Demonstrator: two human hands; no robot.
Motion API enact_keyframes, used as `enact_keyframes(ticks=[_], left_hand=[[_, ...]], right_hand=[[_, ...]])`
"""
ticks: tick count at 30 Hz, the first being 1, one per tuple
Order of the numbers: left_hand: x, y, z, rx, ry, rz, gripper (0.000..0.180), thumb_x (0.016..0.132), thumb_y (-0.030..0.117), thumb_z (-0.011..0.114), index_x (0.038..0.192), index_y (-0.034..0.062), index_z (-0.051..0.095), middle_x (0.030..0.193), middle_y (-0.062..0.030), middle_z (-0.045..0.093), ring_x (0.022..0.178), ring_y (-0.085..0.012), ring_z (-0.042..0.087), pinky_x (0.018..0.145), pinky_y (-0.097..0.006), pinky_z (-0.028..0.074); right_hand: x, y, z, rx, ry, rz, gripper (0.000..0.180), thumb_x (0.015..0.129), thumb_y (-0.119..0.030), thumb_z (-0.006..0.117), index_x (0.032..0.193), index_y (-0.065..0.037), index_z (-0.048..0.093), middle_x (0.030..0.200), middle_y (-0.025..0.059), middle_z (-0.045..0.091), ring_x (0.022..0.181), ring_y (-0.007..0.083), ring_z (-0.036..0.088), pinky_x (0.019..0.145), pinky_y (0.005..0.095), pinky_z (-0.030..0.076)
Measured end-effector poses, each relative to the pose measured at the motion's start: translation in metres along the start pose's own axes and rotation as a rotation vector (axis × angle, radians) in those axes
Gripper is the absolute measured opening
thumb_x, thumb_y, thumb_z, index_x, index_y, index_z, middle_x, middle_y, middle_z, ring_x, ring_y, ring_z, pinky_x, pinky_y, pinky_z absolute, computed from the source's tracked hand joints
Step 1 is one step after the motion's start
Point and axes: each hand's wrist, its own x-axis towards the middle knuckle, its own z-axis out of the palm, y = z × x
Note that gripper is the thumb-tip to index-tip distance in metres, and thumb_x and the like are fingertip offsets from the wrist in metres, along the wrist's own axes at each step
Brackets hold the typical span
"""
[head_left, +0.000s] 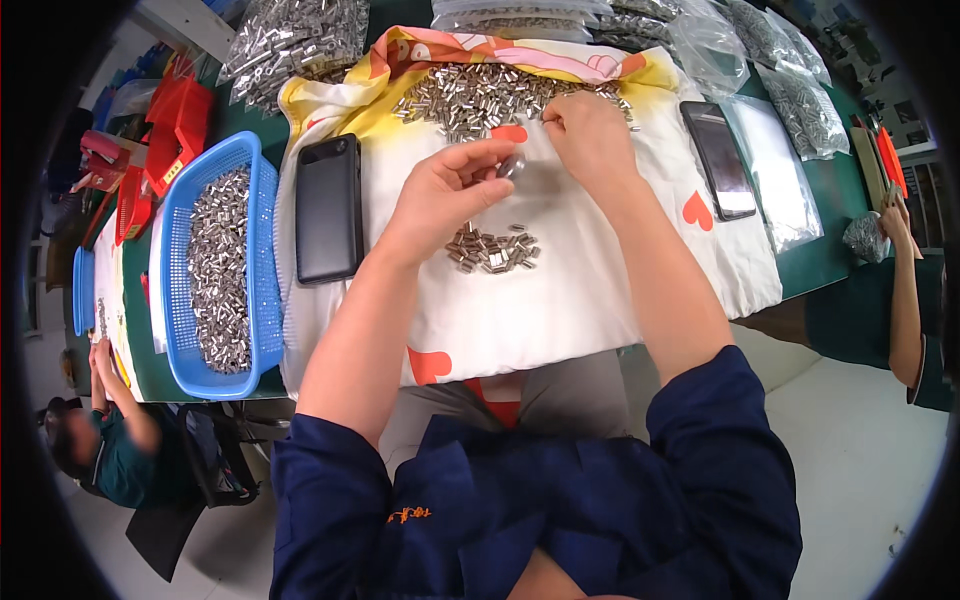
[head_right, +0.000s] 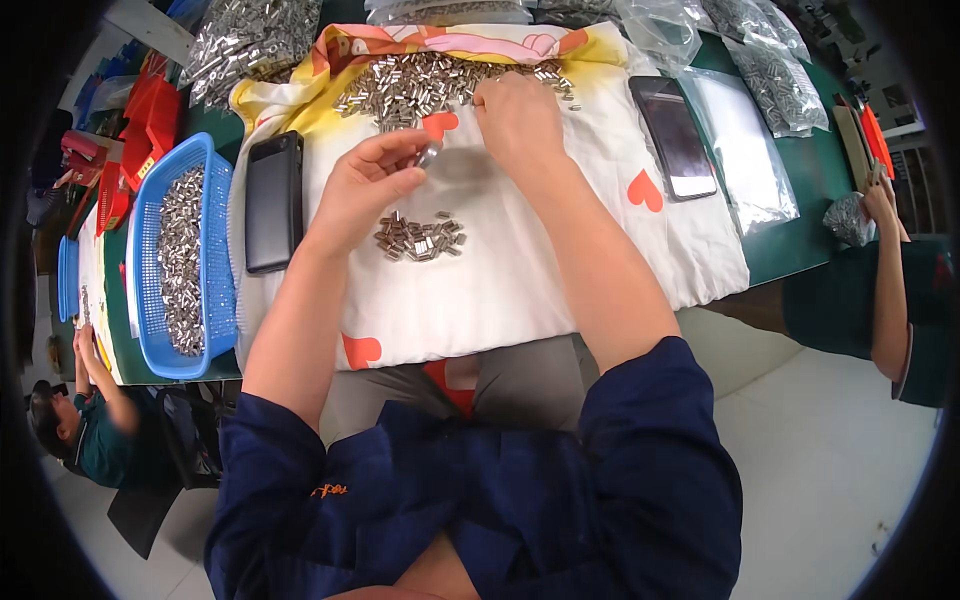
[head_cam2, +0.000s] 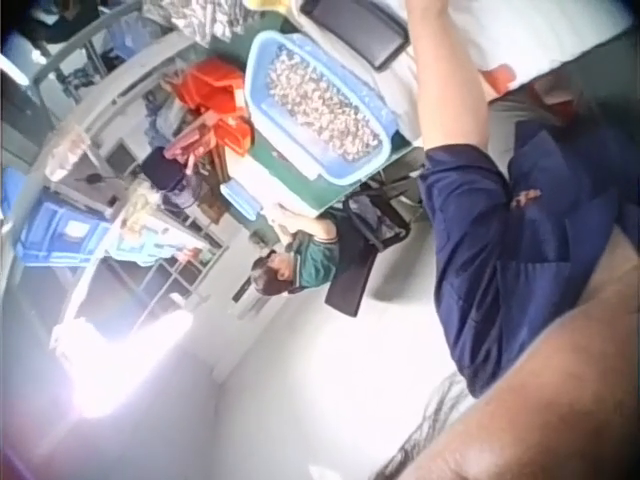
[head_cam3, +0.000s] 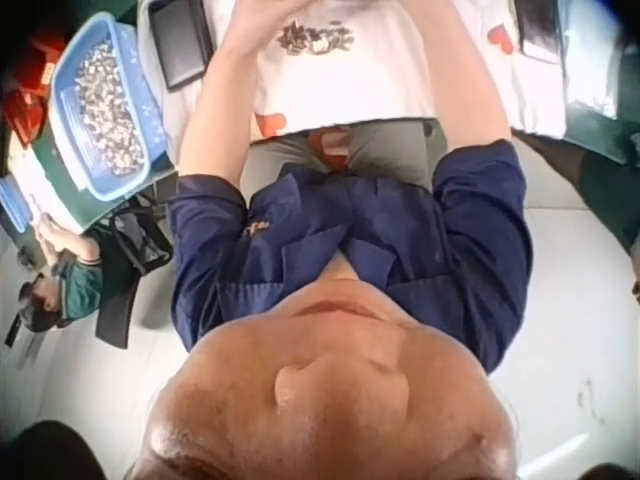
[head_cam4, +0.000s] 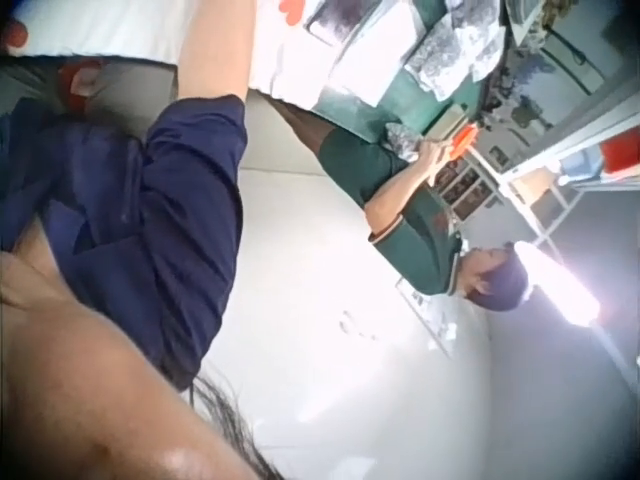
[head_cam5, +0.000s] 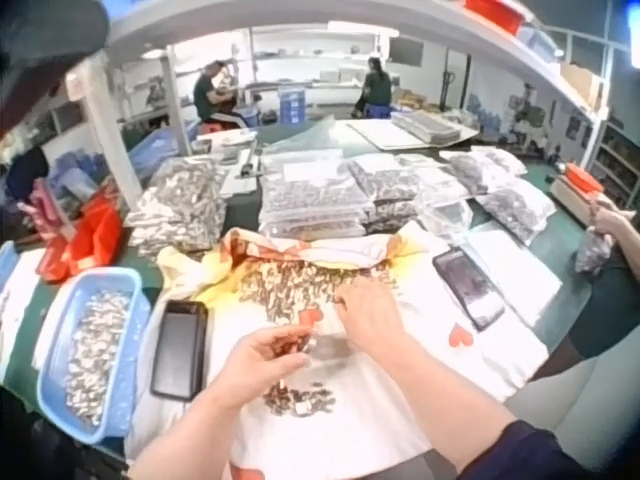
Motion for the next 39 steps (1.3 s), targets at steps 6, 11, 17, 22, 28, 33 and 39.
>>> enact_keyframes(ticks=[6, 11, 17, 22, 28, 33, 39], left_hand=[[0.002, 0.001, -0.002, -0.226, 0.028, -0.034, 0.035, 0.076, -0.001, 0.059, 0.11, 0.0038, 0.053, 0.101, -0.0021, 0.057, 0.087, -0.0084, 0.053, 0.076, -0.022, 0.044], [0.0, 0.003, -0.001, -0.362, 0.084, -0.043, 0.038, 0.077, 0.0, 0.059, 0.113, 0.0043, 0.051, 0.102, -0.004, 0.057, 0.088, -0.0114, 0.055, 0.077, -0.024, 0.045], [-0.001, 0.002, -0.005, -0.143, -0.036, 0.043, 0.043, 0.075, 0.0, 0.06, 0.116, 0.0034, 0.049, 0.101, -0.0073, 0.057, 0.087, -0.0156, 0.057, 0.079, -0.029, 0.048], [-0.001, 0.005, -0.004, -0.084, 0.011, 0.014, 0.04, 0.075, -0.002, 0.059, 0.114, 0.0025, 0.052, 0.096, -0.0047, 0.058, 0.082, -0.0107, 0.055, 0.075, -0.024, 0.046], [-0.001, 0.009, -0.002, 0.045, 0.05, -0.027, 0.04, 0.076, -0.003, 0.058, 0.115, 0.0011, 0.05, 0.094, -0.0067, 0.06, 0.08, -0.0121, 0.058, 0.076, -0.024, 0.047], [-0.002, 0.004, -0.005, -0.013, 0.053, -0.067, 0.04, 0.076, -0.003, 0.058, 0.115, 0.0007, 0.05, 0.094, -0.0067, 0.06, 0.081, -0.0124, 0.058, 0.076, -0.023, 0.047], [-0.002, 0.004, -0.004, 0.003, 0.028, -0.095, 0.038, 0.074, -0.001, 0.062, 0.111, 0.0003, 0.053, 0.091, -0.0043, 0.06, 0.08, -0.0076, 0.056, 0.071, -0.02, 0.046]], right_hand=[[-0.002, -0.007, -0.017, 0.266, -0.009, -0.025, 0.008, 0.071, -0.012, 0.058, 0.074, -0.005, 0.06, 0.073, 0.0095, 0.06, 0.07, 0.0223, 0.057, 0.065, 0.0328, 0.045], [-0.017, -0.036, -0.045, 1.019, -0.188, 0.122, 0.01, 0.071, -0.009, 0.059, 0.078, -0.002, 0.059, 0.071, 0.0036, 0.06, 0.067, 0.0124, 0.056, 0.063, 0.0245, 0.044], [-0.018, -0.037, -0.048, 1.161, -0.322, 0.075, 0.008, 0.073, -0.003, 0.058, 0.081, -0.001, 0.059, 0.076, 0.0008, 0.059, 0.071, 0.0082, 0.053, 0.065, 0.0231, 0.043], [-0.02, -0.039, -0.046, 0.93, -0.169, -0.053, 0.009, 0.071, -0.005, 0.058, 0.079, -0.002, 0.06, 0.071, 0.005, 0.06, 0.068, 0.0145, 0.058, 0.06, 0.0255, 0.045], [-0.025, -0.044, -0.04, 0.551, 0.05, -0.251, 0.009, 0.071, -0.006, 0.059, 0.078, -0.001, 0.06, 0.073, 0.0094, 0.061, 0.068, 0.022, 0.058, 0.06, 0.028, 0.046], [-0.021, -0.035, -0.046, 0.829, -0.226, -0.023, 0.009, 0.072, -0.005, 0.058, 0.079, -0.001, 0.059, 0.073, 0.0074, 0.061, 0.067, 0.0168, 0.059, 0.062, 0.0261, 0.045], [-0.018, -0.034, -0.049, 0.91, -0.386, 0.123, 0.009, 0.073, -0.008, 0.06, 0.08, -0.002, 0.06, 0.074, 0.0007, 0.06, 0.068, 0.0092, 0.052, 0.066, 0.023, 0.043]])
